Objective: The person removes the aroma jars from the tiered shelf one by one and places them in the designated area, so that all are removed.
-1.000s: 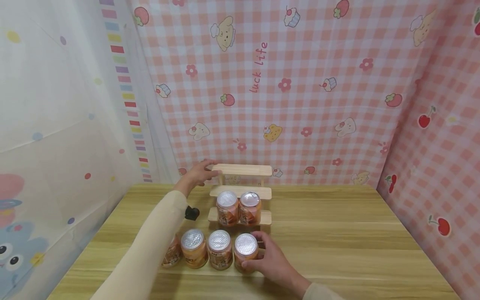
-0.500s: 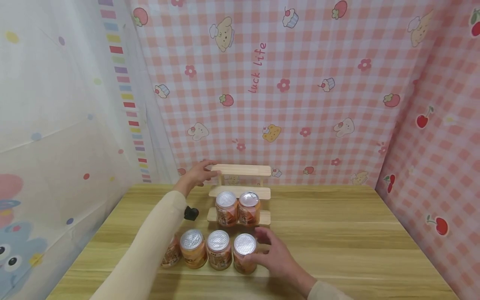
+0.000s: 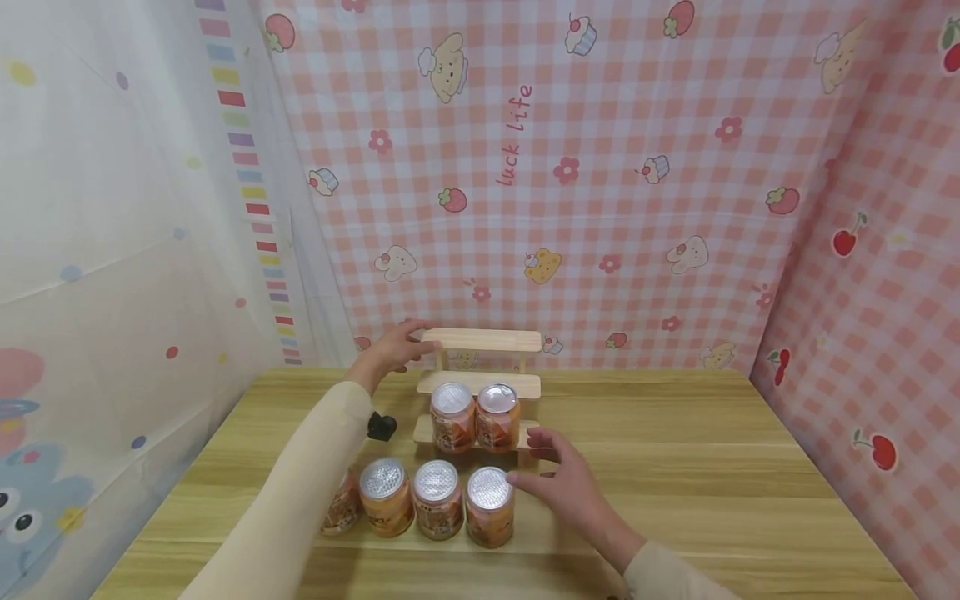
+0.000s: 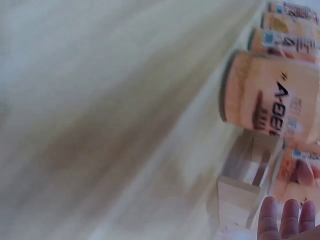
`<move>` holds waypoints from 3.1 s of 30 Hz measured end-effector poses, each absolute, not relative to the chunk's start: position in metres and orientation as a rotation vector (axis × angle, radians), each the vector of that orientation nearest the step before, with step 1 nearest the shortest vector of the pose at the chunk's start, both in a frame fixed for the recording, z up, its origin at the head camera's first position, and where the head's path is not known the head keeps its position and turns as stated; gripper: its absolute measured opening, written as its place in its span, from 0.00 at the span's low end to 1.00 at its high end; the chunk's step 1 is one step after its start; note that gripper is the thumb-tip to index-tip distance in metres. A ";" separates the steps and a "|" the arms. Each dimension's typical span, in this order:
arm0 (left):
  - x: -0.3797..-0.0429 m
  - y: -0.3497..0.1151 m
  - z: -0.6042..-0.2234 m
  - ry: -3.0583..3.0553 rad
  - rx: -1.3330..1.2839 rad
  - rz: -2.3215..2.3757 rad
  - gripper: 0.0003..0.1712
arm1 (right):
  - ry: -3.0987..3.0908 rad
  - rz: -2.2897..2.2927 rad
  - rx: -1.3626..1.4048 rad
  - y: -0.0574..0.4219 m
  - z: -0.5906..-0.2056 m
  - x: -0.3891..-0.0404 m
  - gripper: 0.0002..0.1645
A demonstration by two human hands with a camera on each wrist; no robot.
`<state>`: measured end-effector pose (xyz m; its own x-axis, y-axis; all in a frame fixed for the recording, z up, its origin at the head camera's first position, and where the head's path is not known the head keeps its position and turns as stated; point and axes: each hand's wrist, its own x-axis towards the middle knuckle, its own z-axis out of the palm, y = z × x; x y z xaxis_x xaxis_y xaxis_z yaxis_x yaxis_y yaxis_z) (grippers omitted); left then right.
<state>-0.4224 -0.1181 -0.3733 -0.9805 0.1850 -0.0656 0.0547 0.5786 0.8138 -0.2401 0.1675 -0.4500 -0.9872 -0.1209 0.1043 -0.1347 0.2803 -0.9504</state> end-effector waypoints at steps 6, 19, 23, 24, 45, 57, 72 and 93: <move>-0.423 -0.117 -0.373 2.656 0.193 1.367 0.34 | -2.503 1.796 0.193 0.171 -0.440 -0.254 0.39; -0.423 -0.118 -0.373 2.663 0.162 1.357 0.34 | -2.512 1.764 0.122 0.166 -0.434 -0.283 0.48; -0.422 -0.118 -0.372 2.663 0.172 1.353 0.34 | -2.525 1.756 0.112 0.159 -0.437 -0.287 0.50; -0.422 -0.118 -0.372 2.658 0.173 1.357 0.34 | -2.527 1.752 0.111 0.157 -0.438 -0.288 0.50; -0.424 -0.118 -0.373 2.660 0.171 1.353 0.34 | -2.467 1.810 0.092 0.130 -0.442 -0.294 0.48; -0.421 -0.119 -0.372 2.655 0.164 1.368 0.34 | -2.420 1.864 0.066 0.128 -0.442 -0.296 0.43; -0.424 -0.120 -0.374 2.651 0.148 1.356 0.34 | -2.501 1.605 0.073 0.151 -0.434 -0.292 0.43; -0.427 -0.120 -0.374 2.653 0.137 1.347 0.34 | -2.543 1.707 0.251 0.199 -0.432 -0.258 0.40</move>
